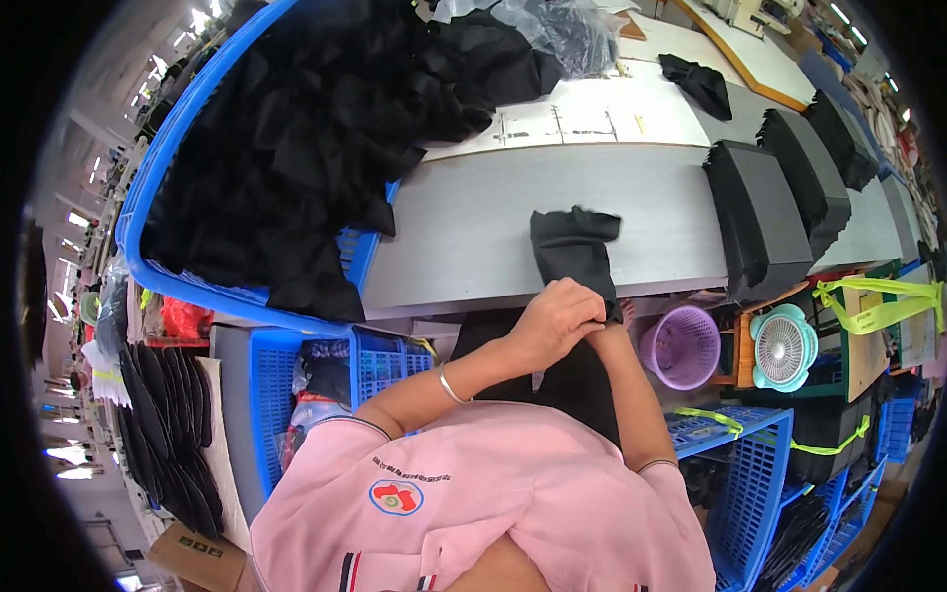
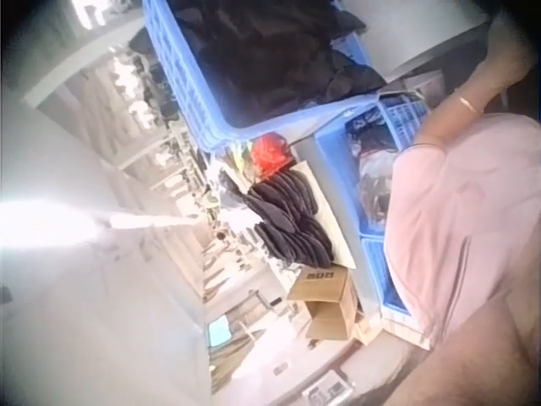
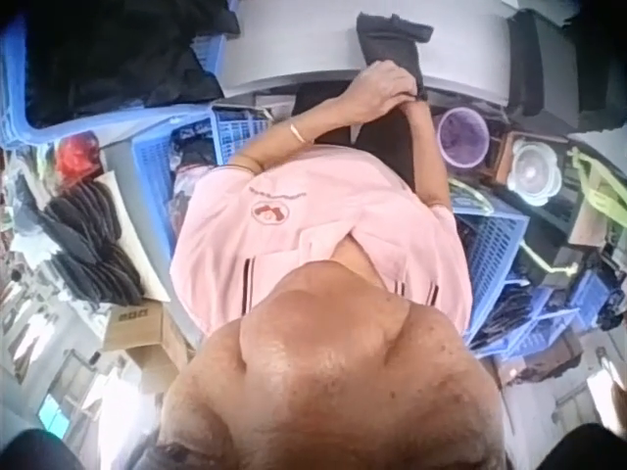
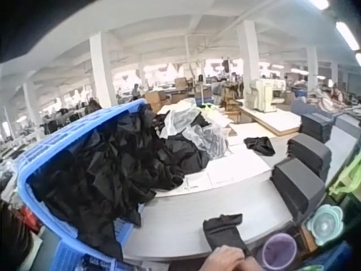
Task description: Folding and stacking black fabric components at a workshop workstation.
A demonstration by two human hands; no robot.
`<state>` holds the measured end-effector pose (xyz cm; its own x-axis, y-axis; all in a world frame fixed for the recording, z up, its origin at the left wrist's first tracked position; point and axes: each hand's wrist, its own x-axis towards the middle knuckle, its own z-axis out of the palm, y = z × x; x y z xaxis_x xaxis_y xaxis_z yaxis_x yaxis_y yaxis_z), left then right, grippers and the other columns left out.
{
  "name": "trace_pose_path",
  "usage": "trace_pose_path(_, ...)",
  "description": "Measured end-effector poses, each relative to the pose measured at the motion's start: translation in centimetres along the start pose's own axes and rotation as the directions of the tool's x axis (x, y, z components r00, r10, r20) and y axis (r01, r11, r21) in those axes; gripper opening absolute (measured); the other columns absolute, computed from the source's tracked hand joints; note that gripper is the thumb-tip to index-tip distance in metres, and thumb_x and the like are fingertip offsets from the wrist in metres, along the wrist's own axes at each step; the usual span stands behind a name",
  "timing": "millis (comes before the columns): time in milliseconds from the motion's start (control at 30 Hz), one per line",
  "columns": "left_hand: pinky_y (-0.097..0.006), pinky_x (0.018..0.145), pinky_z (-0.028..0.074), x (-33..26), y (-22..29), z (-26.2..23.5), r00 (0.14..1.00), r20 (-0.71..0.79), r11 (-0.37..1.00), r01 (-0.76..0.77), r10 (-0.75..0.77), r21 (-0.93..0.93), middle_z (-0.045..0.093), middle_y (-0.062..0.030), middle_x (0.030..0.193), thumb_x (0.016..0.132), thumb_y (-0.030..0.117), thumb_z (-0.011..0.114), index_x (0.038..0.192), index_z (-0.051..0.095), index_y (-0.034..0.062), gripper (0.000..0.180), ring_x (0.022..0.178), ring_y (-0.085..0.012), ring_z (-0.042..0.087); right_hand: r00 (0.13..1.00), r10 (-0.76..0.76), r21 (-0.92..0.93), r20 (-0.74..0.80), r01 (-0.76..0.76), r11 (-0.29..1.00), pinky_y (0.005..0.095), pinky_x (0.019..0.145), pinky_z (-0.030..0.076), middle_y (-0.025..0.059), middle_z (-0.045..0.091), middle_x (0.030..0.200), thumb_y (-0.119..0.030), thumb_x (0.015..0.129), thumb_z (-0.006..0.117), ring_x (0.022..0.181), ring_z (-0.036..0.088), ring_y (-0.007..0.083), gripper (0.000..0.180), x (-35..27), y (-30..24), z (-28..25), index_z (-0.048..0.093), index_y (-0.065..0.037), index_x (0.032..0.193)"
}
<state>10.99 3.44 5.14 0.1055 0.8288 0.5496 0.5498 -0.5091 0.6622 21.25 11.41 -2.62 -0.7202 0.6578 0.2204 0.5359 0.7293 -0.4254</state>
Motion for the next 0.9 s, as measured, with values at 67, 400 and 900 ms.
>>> trace_pose_path(67,-0.037,0.075,0.045,-1.2,0.6,0.0,0.994,-0.046,0.995,0.095,-0.097,-0.041,0.063,-0.0045,0.092,0.080,0.007,0.073,0.087,0.061,0.0064,0.014,0.084,-0.0269,0.056,0.996,-0.050,0.106,-0.079,0.058,0.993,0.0316,0.072,0.052,0.0101,0.067,0.088,-0.004,0.089,0.056,0.085,0.066,0.0243,0.023,1.0,-0.1,0.7,0.056,0.002,0.111)
trace_pose_path(400,-0.028,0.070,0.049,-5.3,2.5,0.7,0.921,0.066,0.853,0.381,-0.384,-0.358,0.064,-0.0064,0.096,0.084,0.002,0.072,0.091,0.060,0.0019,0.013,0.081,-0.0184,0.059,0.828,0.112,0.412,-0.550,0.152,0.899,0.0283,0.078,0.051,0.0059,0.070,0.086,-0.006,0.090,0.058,0.087,0.065,0.0216,0.030,5.0,0.2,2.6,0.054,0.004,0.118)
trace_pose_path(900,-0.043,0.113,0.031,0.8,-7.6,-3.2,0.794,-0.112,0.771,0.531,-0.598,-0.352,0.055,-0.0150,0.136,0.082,0.010,0.072,0.087,0.068,0.0075,0.007,0.138,-0.0339,0.037,0.996,0.010,0.145,-0.094,0.004,0.989,0.0321,0.094,0.048,0.0136,0.063,0.113,-0.004,0.089,0.057,0.109,0.062,0.0263,0.030,1.4,-5.5,-5.4,0.056,0.001,0.119)
